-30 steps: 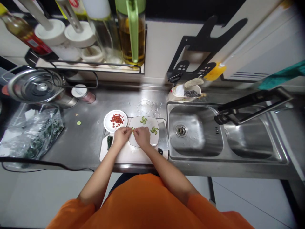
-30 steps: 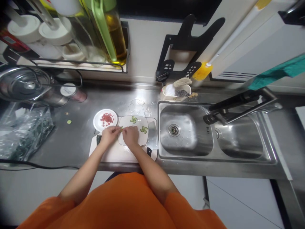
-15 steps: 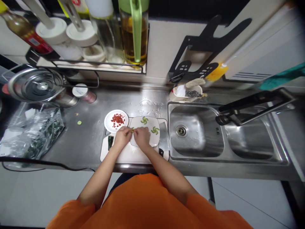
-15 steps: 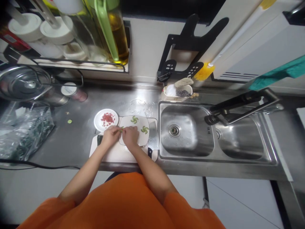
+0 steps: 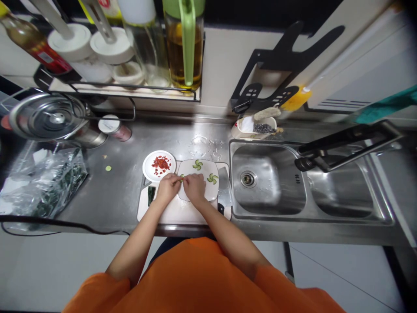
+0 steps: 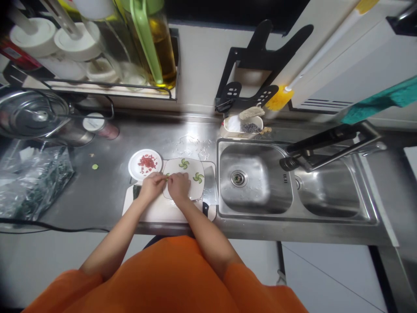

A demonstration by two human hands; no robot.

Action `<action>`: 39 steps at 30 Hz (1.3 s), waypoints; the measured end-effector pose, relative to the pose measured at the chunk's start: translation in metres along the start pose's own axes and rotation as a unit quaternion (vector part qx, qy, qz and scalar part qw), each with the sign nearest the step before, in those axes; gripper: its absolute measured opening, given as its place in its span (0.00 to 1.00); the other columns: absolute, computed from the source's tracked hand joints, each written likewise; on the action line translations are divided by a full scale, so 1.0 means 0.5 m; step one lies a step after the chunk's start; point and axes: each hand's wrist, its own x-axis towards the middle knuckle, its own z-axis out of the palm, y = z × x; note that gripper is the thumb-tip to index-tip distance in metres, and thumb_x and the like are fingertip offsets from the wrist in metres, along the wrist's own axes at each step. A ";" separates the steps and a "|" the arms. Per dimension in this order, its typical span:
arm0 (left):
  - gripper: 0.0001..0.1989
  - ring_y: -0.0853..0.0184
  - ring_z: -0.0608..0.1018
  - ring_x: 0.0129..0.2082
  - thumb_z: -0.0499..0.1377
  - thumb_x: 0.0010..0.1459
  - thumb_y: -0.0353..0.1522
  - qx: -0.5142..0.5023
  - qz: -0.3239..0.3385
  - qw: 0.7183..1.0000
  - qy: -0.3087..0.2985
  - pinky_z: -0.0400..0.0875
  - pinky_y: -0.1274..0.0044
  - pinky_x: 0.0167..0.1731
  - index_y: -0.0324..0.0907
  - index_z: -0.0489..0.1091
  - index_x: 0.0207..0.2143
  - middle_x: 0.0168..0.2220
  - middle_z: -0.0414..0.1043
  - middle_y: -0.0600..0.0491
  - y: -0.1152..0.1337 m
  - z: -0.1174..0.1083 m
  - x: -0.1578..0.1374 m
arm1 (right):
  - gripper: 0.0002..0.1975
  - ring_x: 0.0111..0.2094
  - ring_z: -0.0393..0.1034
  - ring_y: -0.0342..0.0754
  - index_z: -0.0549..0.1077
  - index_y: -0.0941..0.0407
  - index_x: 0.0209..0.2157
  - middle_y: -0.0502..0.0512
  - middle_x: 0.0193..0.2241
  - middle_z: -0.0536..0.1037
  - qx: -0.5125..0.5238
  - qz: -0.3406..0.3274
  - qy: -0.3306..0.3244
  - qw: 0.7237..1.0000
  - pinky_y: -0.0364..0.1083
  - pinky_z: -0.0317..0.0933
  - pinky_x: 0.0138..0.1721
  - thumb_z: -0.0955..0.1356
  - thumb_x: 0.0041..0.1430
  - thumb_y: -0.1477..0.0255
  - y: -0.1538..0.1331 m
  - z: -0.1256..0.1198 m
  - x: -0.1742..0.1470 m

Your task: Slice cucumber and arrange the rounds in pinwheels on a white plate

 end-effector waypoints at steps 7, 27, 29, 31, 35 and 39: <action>0.11 0.67 0.74 0.35 0.55 0.52 0.28 0.001 -0.002 1.000 -0.003 0.70 0.75 0.38 0.44 0.76 0.36 0.33 0.73 0.52 0.002 0.000 0.000 | 0.10 0.43 0.57 0.52 0.74 0.52 0.35 0.55 0.36 0.73 0.004 0.001 0.006 1.000 0.45 0.49 0.33 0.62 0.61 0.67 0.008 0.000 0.001; 0.11 0.67 0.74 0.34 0.55 0.53 0.28 -0.007 -0.003 1.000 0.010 0.70 0.75 0.39 0.44 0.76 0.34 0.32 0.73 0.51 0.007 -0.001 0.001 | 0.10 0.45 0.56 0.53 0.72 0.52 0.34 0.55 0.38 0.73 -0.032 -0.052 0.024 0.998 0.47 0.48 0.34 0.61 0.62 0.66 0.004 0.001 0.004; 0.11 0.67 0.74 0.34 0.55 0.53 0.28 -0.007 -0.005 1.000 0.009 0.70 0.74 0.39 0.44 0.76 0.34 0.32 0.73 0.51 0.007 -0.001 0.001 | 0.11 0.45 0.56 0.53 0.72 0.53 0.34 0.56 0.38 0.73 -0.043 -0.067 0.026 0.996 0.47 0.48 0.35 0.60 0.63 0.66 0.006 0.003 0.003; 0.11 0.67 0.74 0.34 0.55 0.53 0.28 -0.007 -0.003 1.000 0.006 0.70 0.75 0.38 0.44 0.76 0.35 0.32 0.73 0.52 0.006 -0.001 0.002 | 0.11 0.45 0.55 0.54 0.72 0.53 0.34 0.57 0.38 0.73 -0.051 -0.077 0.026 0.995 0.47 0.47 0.35 0.60 0.63 0.67 0.008 0.006 0.002; 0.11 0.67 0.74 0.34 0.55 0.53 0.28 -0.002 0.006 1.000 -0.004 0.70 0.75 0.37 0.44 0.76 0.35 0.32 0.73 0.52 0.002 -0.001 0.003 | 0.11 0.46 0.55 0.54 0.72 0.53 0.34 0.57 0.38 0.73 -0.046 -0.080 0.030 0.995 0.48 0.47 0.35 0.60 0.63 0.67 0.012 0.008 0.001; 0.11 0.67 0.74 0.35 0.55 0.53 0.28 -0.001 0.004 1.000 0.000 0.70 0.75 0.38 0.44 0.76 0.35 0.32 0.73 0.51 0.000 0.000 0.003 | 0.10 0.46 0.55 0.53 0.73 0.53 0.35 0.56 0.38 0.73 -0.032 -0.072 0.029 0.996 0.47 0.46 0.35 0.62 0.62 0.67 0.018 0.008 0.002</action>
